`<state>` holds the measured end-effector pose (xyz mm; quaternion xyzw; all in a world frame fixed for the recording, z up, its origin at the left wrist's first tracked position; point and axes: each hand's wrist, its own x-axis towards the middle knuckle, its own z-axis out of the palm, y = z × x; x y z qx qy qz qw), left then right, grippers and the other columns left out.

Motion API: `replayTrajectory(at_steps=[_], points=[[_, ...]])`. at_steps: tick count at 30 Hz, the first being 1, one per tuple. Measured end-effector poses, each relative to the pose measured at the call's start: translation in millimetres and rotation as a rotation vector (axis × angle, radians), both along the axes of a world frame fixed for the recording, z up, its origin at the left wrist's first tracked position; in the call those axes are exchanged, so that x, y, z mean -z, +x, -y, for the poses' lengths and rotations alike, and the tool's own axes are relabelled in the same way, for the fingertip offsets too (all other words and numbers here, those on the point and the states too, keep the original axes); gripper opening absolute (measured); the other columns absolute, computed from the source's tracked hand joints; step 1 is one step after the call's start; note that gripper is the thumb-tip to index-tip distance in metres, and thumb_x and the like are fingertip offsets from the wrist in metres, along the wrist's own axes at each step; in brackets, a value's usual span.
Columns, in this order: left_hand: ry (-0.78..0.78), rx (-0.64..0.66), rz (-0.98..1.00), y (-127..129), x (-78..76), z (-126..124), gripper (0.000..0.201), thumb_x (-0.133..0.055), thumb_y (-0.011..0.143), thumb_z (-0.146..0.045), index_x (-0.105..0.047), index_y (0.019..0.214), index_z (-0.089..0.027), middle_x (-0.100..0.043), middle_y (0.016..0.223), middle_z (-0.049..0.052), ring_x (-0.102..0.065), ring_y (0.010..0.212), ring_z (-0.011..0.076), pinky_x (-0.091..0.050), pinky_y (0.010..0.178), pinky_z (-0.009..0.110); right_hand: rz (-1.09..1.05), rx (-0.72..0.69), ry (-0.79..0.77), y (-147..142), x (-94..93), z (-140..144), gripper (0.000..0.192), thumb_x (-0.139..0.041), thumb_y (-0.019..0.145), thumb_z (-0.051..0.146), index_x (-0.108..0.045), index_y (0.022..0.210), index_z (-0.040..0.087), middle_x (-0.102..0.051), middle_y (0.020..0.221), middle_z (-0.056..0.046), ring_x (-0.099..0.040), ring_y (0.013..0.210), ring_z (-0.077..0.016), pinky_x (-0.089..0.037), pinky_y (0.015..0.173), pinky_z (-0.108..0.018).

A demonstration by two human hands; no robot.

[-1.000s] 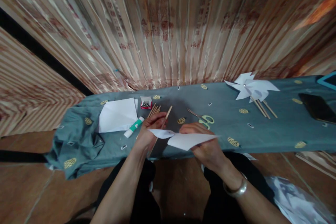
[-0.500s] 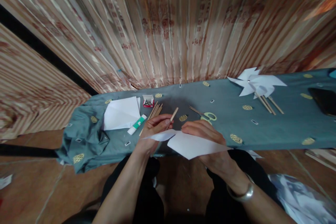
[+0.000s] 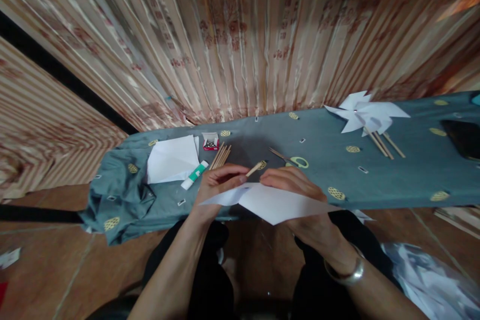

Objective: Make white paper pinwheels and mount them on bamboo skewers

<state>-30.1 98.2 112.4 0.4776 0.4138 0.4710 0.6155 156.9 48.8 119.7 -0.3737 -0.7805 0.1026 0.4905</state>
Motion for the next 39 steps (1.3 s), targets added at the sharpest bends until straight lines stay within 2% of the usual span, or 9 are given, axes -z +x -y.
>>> replayTrajectory(at_steps=[6, 14, 25, 29, 34, 39], points=[[0.023, 0.020, -0.028, -0.5, 2.6, -0.1, 0.014, -0.081, 0.063, -0.025, -0.079, 0.076, -0.019, -0.074, 0.079, 0.004, -0.061, 0.064, 0.0117, -0.045, 0.057, 0.020, -0.002, 0.018, -0.001, -0.6, -3.7, 1.6, 0.020, -0.060, 0.088, 0.019, -0.059, 0.107, 0.018, -0.070, 0.102, -0.010, -0.063, 0.097, -0.0214, -0.050, 0.087, -0.039], [-0.092, 0.004, -0.040, 4.2, -2.5, 3.0, 0.019, -0.083, 0.058, -0.028, -0.078, 0.074, -0.018, -0.072, 0.068, 0.003, -0.057, 0.055, 0.0112, -0.042, 0.053, 0.021, 0.018, 0.058, 0.021, -1.6, -9.8, 1.6, 0.019, -0.058, 0.089, 0.020, -0.058, 0.107, 0.022, -0.071, 0.098, -0.007, -0.066, 0.091, -0.0209, -0.052, 0.083, -0.040], [-0.086, 0.041, -0.031, 4.5, -6.1, 5.2, 0.015, -0.080, 0.061, -0.025, -0.078, 0.073, -0.017, -0.074, 0.074, 0.005, -0.061, 0.062, 0.0129, -0.044, 0.057, 0.020, -0.003, 0.065, 0.001, -1.2, -1.8, 1.0, 0.021, -0.062, 0.087, 0.018, -0.059, 0.108, 0.021, -0.070, 0.100, -0.007, -0.064, 0.095, -0.0209, -0.050, 0.087, -0.040], [-0.163, -0.033, 0.044, 6.9, -6.1, 4.7, 0.020, -0.084, 0.055, -0.026, -0.077, 0.072, -0.017, -0.072, 0.068, 0.004, -0.059, 0.056, 0.0109, -0.044, 0.054, 0.020, -0.017, 0.060, 0.003, -3.1, -3.4, 0.2, 0.020, -0.059, 0.087, 0.017, -0.059, 0.106, 0.022, -0.070, 0.098, -0.006, -0.065, 0.092, -0.0204, -0.051, 0.083, -0.039], [-0.260, -0.109, 0.179, 7.9, -5.7, 1.9, 0.030, -0.088, 0.047, -0.028, -0.076, 0.072, -0.016, -0.071, 0.063, 0.002, -0.059, 0.052, 0.0093, -0.045, 0.051, 0.019, -0.029, -0.011, -0.058, -2.4, -1.4, 0.2, 0.016, -0.057, 0.089, 0.020, -0.060, 0.105, 0.022, -0.071, 0.097, -0.006, -0.065, 0.090, -0.0192, -0.051, 0.080, -0.036], [-0.228, -0.201, 0.184, -1.4, -4.0, -4.0, 0.034, -0.090, 0.045, -0.029, -0.076, 0.073, -0.016, -0.071, 0.065, 0.002, -0.060, 0.053, 0.0090, -0.048, 0.053, 0.020, 0.007, -0.036, -0.076, 2.1, 3.1, 0.9, 0.016, -0.055, 0.090, 0.026, -0.061, 0.105, 0.022, -0.071, 0.097, -0.006, -0.065, 0.090, -0.0200, -0.051, 0.079, -0.036]])
